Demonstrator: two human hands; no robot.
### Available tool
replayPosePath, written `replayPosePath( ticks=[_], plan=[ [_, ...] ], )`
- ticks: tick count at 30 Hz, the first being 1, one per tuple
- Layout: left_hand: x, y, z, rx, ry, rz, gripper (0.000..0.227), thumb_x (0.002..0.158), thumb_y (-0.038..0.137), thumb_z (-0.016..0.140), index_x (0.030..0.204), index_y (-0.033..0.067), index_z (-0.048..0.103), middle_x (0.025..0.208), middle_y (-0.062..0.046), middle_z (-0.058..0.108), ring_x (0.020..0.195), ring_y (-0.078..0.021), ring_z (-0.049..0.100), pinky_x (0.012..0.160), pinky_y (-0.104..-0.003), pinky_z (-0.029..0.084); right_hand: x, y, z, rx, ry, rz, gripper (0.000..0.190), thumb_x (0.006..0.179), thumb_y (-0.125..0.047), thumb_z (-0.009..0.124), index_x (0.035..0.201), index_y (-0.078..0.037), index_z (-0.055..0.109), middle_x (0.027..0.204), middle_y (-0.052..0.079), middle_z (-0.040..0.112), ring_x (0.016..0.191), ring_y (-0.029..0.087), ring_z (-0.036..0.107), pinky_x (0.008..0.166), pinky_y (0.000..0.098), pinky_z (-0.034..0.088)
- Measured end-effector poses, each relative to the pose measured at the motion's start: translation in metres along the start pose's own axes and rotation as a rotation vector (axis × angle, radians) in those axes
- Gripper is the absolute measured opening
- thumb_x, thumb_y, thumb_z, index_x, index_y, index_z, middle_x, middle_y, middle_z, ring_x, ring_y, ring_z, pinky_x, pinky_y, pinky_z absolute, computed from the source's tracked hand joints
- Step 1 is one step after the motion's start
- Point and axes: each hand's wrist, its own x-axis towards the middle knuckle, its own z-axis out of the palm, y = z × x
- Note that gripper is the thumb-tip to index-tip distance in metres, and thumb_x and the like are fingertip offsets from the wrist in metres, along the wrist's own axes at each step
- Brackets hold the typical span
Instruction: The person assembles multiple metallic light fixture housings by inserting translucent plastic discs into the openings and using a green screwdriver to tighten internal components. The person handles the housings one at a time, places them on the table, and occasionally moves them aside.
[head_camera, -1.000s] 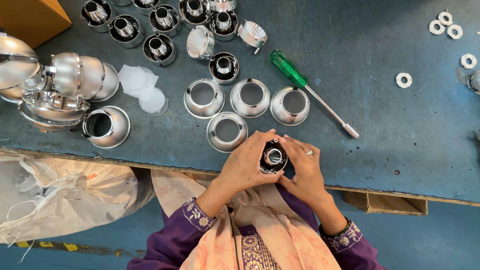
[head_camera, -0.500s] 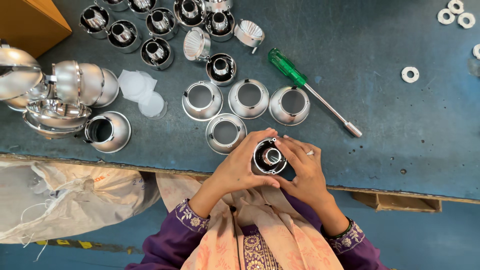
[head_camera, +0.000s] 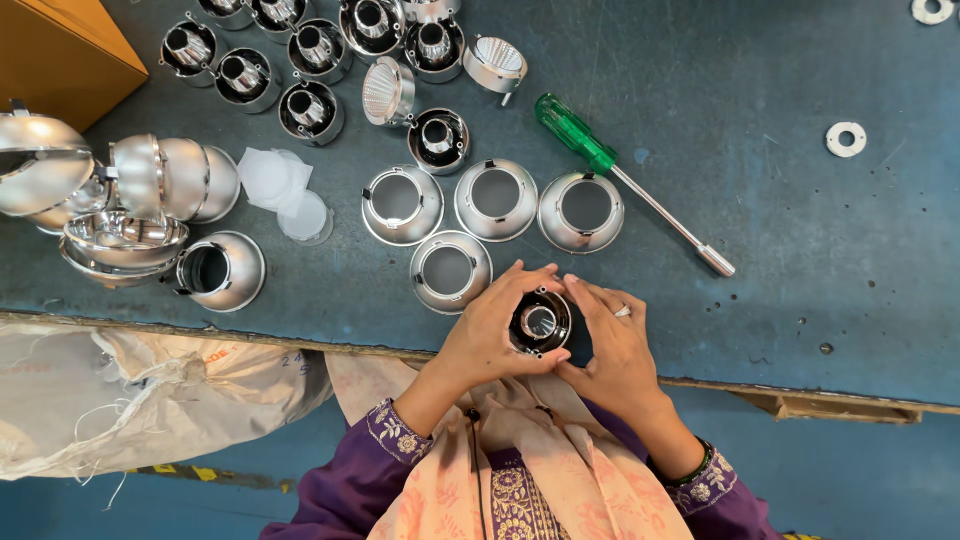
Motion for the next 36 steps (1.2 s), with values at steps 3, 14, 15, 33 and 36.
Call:
replayPosePath(
  ticks=[3,14,15,33,36],
  plan=[
    [-0.002,-0.003,0.0,-0.034,-0.005,-0.01,0.066,0.078,0.032,0.088,0.133,0.0101,0.057,0.134,-0.007,0.067,0.144,-0.0289,0.058,0.13,-0.054,0.032,0.003,-0.002,-0.002,0.005,0.009,-0.006,0.089,0.069,-0.027,0.085,0.145,-0.002,0.047,0.139,0.016,0.061,0.127,0.031,0.058,0.109,0.0491,0.035],
    [0.0,0.0,-0.007,0.052,-0.037,0.004,0.073,0.075,0.035,0.09,0.134,0.012,0.053,0.14,-0.005,0.063,0.151,-0.034,0.045,0.127,-0.056,0.029,0.008,-0.003,-0.027,0.284,0.08,0.021,0.062,0.081,-0.025,0.072,0.137,-0.004,0.056,0.141,0.014,0.061,0.13,0.031,0.059,0.113,0.0426,0.039],
    [0.001,0.001,-0.007,0.058,-0.026,0.02,0.073,0.075,0.034,0.091,0.134,0.0117,0.053,0.139,-0.006,0.063,0.151,-0.034,0.046,0.127,-0.056,0.031,0.008,0.002,-0.037,0.41,0.128,0.049,0.054,0.087,-0.024,0.068,0.137,-0.006,0.058,0.142,0.012,0.062,0.132,0.029,0.06,0.116,0.0396,0.042],
    [-0.025,-0.01,0.003,-0.122,0.195,-0.104,0.114,0.069,0.035,0.094,0.156,0.0039,0.025,0.145,-0.013,0.063,0.14,-0.0309,0.057,0.115,-0.04,0.047,-0.062,0.026,-0.1,0.183,0.092,0.481,0.028,0.103,-0.011,0.052,0.126,-0.004,0.066,0.064,0.004,0.049,0.053,0.009,0.044,0.048,0.0291,0.038],
    [-0.026,-0.014,0.004,-0.088,0.216,-0.029,0.112,0.07,0.034,0.093,0.155,0.0034,0.026,0.144,-0.013,0.063,0.141,-0.0332,0.055,0.115,-0.041,0.047,-0.102,0.005,-0.103,-0.183,0.193,0.06,0.029,0.1,-0.006,0.06,0.128,-0.002,0.062,0.092,0.012,0.066,0.074,0.012,0.062,0.067,0.0283,0.051]
  ],
)
